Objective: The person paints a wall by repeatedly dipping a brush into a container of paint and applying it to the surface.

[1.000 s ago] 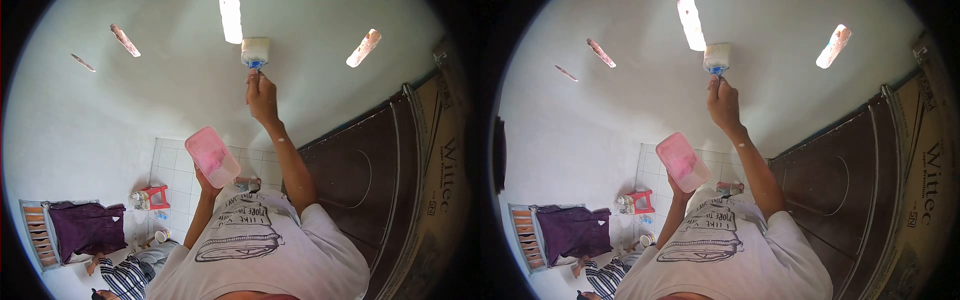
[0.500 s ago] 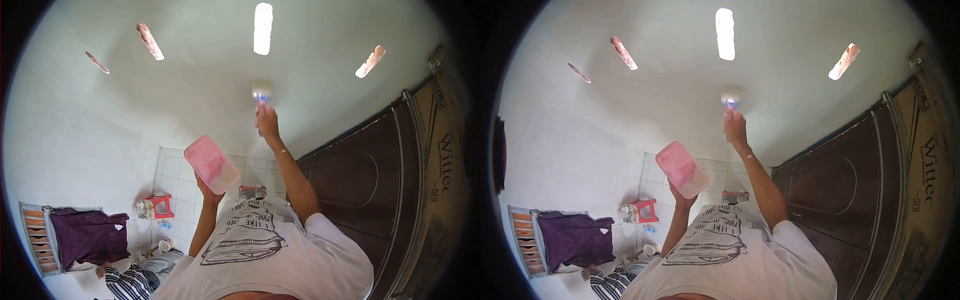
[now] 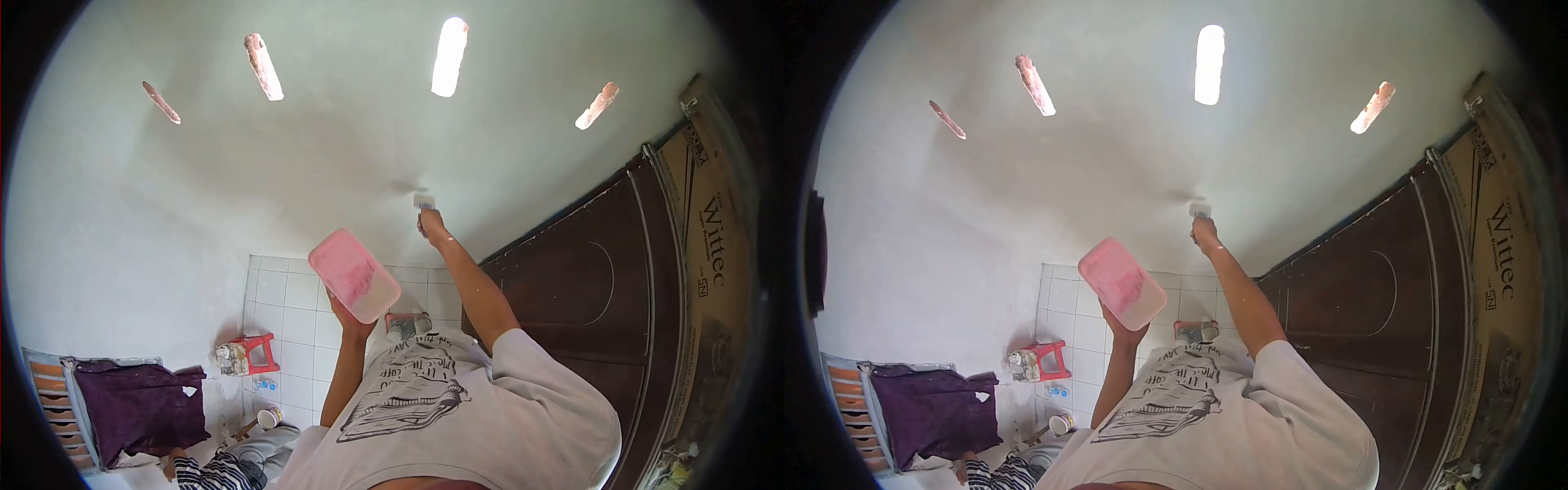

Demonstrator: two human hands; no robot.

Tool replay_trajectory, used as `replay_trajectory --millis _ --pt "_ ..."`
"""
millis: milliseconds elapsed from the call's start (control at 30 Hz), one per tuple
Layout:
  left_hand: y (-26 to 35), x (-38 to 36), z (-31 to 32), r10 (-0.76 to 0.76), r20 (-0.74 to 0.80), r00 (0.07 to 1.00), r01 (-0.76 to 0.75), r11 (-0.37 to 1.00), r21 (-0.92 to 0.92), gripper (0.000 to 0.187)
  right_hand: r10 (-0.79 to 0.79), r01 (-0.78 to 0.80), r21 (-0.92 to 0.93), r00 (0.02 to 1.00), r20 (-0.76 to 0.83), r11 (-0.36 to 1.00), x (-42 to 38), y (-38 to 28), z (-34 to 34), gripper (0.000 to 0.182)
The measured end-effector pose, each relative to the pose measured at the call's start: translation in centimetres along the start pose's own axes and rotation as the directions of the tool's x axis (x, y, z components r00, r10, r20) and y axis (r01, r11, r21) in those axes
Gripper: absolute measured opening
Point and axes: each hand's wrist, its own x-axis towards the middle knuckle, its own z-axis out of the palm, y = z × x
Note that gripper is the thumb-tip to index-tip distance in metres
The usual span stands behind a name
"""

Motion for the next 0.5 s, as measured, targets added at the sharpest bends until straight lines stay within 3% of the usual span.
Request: replay_trajectory --millis 33,100,167,233,333,367,467,500 --pt "0.1 -0.4 -0.4 0.0 0.003 1.0 0.0 1.0 -0.007 0.059 -0.004 0.004 -0.005 1.0 -0.005 1.0 -2.0 -1.5 0.3 0.049" --pt "0.4 -1.1 -1.2 -0.019 -0.048 0.999 0.017 0.998 -0.055 0.06 -0.244 0.22 -0.148 0.956 -0.164 0.964 -6.9 -5.8 0.9 0.046" --pt "0.5 -1.8 -1.3 -0.03 -0.042 0.999 0.027 0.997 -0.069 0.061 -0.439 0.425 -0.128 0.892 -0.108 0.896 -11.7 -12.9 1.4 0.046" --pt "1.0 -1.6 -1.1 -0.043 -0.031 0.999 0.041 0.997 -0.069 0.061 -0.617 0.614 -0.067 0.787 -0.028 0.787 -17.3 -20.2 2.0 0.048" --pt "1.0 -1.5 -1.1 -0.051 -0.015 0.999 0.05 0.998 -0.047 0.061 -0.831 0.821 -0.135 0.554 -0.052 0.555 -27.8 -29.4 2.7 0.052" --pt "1.1 -1.4 -1.1 -0.061 -0.016 0.998 0.06 0.997 -0.042 0.06 -0.878 0.869 -0.128 0.471 -0.081 0.478 -28.5 -31.0 3.0 0.051" --pt "1.1 -0.8 -1.1 -0.062 -0.002 0.998 0.062 0.997 -0.038 0.059 -0.856 0.829 -0.223 0.515 -0.051 0.512 -23.8 -31.9 4.1 0.047" --pt "1.1 -0.6 -1.0 -0.062 0.006 0.998 0.062 0.997 -0.04 0.059 -0.913 0.843 -0.351 0.376 -0.16 0.409 -20.1 -29.8 4.9 0.044"
